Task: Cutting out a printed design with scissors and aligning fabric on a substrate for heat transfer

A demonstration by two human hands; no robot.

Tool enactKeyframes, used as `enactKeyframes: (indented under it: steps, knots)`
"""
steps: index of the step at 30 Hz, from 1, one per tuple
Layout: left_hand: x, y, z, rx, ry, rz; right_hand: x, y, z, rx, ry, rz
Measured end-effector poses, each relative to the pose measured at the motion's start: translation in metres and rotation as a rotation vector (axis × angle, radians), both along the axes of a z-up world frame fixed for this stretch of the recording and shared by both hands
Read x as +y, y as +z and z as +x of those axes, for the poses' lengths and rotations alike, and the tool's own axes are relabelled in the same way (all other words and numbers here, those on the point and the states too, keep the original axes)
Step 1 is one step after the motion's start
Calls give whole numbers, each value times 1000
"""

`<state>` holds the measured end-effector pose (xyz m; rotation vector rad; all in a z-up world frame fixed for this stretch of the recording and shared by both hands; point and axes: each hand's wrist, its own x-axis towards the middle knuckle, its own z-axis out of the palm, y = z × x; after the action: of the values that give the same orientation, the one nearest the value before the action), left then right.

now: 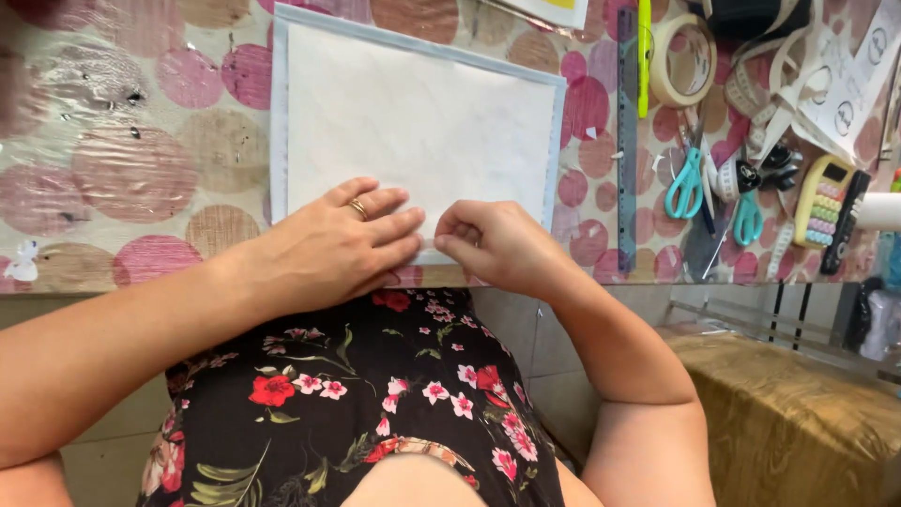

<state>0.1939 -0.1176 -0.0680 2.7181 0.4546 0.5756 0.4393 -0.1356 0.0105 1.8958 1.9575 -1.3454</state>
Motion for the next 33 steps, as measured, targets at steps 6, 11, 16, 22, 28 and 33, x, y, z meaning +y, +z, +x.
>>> enactKeyframes:
  steps: [6, 11, 16, 22, 28, 33]
  knots:
    - [1, -3, -5, 17, 22, 21, 1, 3, -6, 104, -62, -38]
    - [1, -3, -8, 35, 8, 39, 2, 3, -9, 59, -34, -1]
    - [2, -5, -8, -17, -9, 57, 2, -3, -7, -67, 19, 16]
    - [6, -9, -5, -35, -30, 33, 8, -1, 3, -120, 126, 7]
    - [19, 22, -18, -46, 15, 7, 72, 52, -11, -81, 305, 147]
    - [64, 68, -95, 197, 426, 339, 155, 81, -98, 131, 524, 730]
